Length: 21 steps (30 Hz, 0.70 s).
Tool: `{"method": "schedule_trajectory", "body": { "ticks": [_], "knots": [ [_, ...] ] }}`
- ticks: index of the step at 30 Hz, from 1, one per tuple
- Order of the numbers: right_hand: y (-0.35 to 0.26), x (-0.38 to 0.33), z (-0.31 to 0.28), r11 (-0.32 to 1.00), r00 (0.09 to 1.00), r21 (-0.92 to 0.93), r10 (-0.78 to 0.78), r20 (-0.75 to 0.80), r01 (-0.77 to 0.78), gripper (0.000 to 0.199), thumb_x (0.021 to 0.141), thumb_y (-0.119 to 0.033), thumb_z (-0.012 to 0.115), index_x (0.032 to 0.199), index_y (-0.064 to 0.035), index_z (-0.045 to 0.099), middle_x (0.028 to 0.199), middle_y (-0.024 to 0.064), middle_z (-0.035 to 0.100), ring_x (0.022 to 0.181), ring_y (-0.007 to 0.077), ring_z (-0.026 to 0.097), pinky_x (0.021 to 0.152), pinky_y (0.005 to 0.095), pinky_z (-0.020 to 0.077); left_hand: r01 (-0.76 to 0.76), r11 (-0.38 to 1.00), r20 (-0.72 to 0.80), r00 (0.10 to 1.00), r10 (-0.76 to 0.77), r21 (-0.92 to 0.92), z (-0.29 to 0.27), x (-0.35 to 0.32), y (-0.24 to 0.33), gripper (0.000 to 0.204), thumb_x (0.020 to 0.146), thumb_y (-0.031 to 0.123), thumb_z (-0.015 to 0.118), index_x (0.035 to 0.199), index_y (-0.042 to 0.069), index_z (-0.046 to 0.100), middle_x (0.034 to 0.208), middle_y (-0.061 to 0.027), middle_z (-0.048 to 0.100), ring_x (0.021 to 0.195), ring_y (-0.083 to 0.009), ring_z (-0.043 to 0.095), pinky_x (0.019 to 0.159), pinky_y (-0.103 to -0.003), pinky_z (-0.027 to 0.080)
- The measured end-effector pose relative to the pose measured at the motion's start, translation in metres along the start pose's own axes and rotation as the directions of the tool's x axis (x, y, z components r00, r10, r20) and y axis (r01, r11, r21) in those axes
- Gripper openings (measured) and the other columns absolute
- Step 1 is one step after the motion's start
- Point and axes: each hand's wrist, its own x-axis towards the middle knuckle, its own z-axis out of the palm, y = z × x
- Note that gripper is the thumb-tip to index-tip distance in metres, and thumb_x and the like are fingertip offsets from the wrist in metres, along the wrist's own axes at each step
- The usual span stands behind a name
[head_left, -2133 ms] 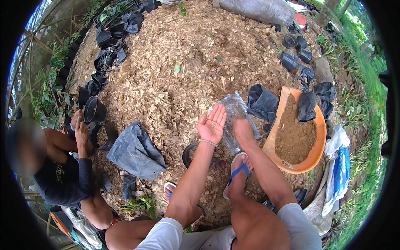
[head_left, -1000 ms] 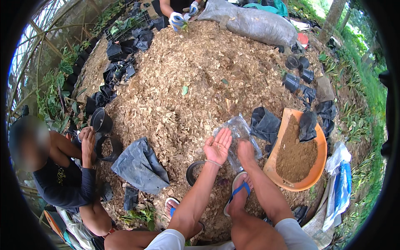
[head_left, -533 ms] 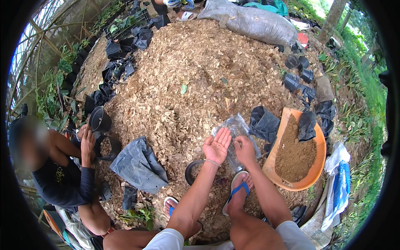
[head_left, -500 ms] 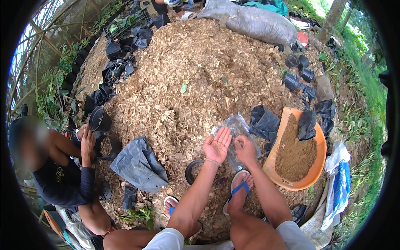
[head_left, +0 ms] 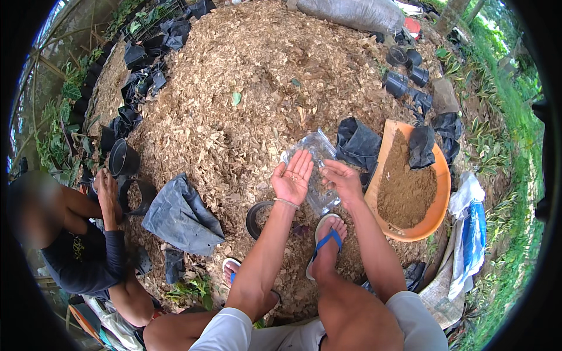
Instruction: The person scoops soil from a basin into black plastic seedling bags, places them on the ground, and later handles a small plastic bag containing seeds. The person also picks up a seedling tray and walks toward a row of potted plants.
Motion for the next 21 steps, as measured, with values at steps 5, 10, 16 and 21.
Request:
{"method": "schedule_trajectory", "body": {
  "ticks": [5, 10, 16, 21],
  "knots": [
    [0.001, -0.002, 0.001, 0.993, 1.000, -0.112, -0.021, -0.008, 0.020, 0.025, 0.094, -0.012, 0.075, 0.115, 0.0017, 0.073, 0.100, 0.0068, 0.077, 0.075, 0.0103, 0.067, 0.065, 0.0244, 0.0518, 0.012, 1.000, 0.024, 1.000, -0.012, -0.009, 0.000, -0.002, 0.000, 0.063, 0.104, 0.031, 0.034, 0.151, -0.010, 0.041, 0.157, -0.0256, 0.045, 0.147, -0.0356, 0.044, 0.124, -0.048, 0.037],
    [-0.005, -0.007, 0.001, 0.936, 0.998, -0.346, -0.058, 0.014, 0.060, 0.019, 0.094, -0.010, 0.073, 0.110, -0.0011, 0.074, 0.089, 0.0042, 0.074, 0.074, 0.0081, 0.065, 0.064, 0.0239, 0.0502, 0.014, 1.000, 0.030, 0.999, -0.014, 0.002, 0.001, -0.004, 0.003, 0.063, 0.105, 0.033, 0.033, 0.152, -0.008, 0.041, 0.158, -0.0255, 0.044, 0.147, -0.0364, 0.043, 0.123, -0.049, 0.037],
    [-0.011, -0.010, -0.004, 0.839, 0.982, -0.530, -0.180, -0.054, 0.124, 0.015, 0.090, -0.008, 0.073, 0.103, -0.0015, 0.076, 0.080, 0.0064, 0.072, 0.067, 0.0123, 0.066, 0.059, 0.0278, 0.0491, 0.023, 1.000, 0.066, 0.998, -0.024, 0.019, 0.002, -0.006, 0.006, 0.064, 0.106, 0.037, 0.031, 0.151, -0.006, 0.044, 0.156, -0.0249, 0.047, 0.146, -0.0364, 0.046, 0.121, -0.048, 0.040],
    [-0.010, -0.014, -0.012, 0.331, 0.828, -0.827, -0.499, 0.256, 0.455, 0.017, 0.083, 0.000, 0.069, 0.099, 0.0010, 0.076, 0.089, 0.0218, 0.073, 0.074, 0.0337, 0.072, 0.067, 0.0422, 0.0562, 0.031, 0.999, 0.074, 0.997, -0.032, 0.017, 0.002, -0.006, 0.007, 0.063, 0.106, 0.037, 0.030, 0.151, -0.005, 0.045, 0.156, -0.0252, 0.047, 0.145, -0.0369, 0.046, 0.121, -0.048, 0.040]
  ]
}}
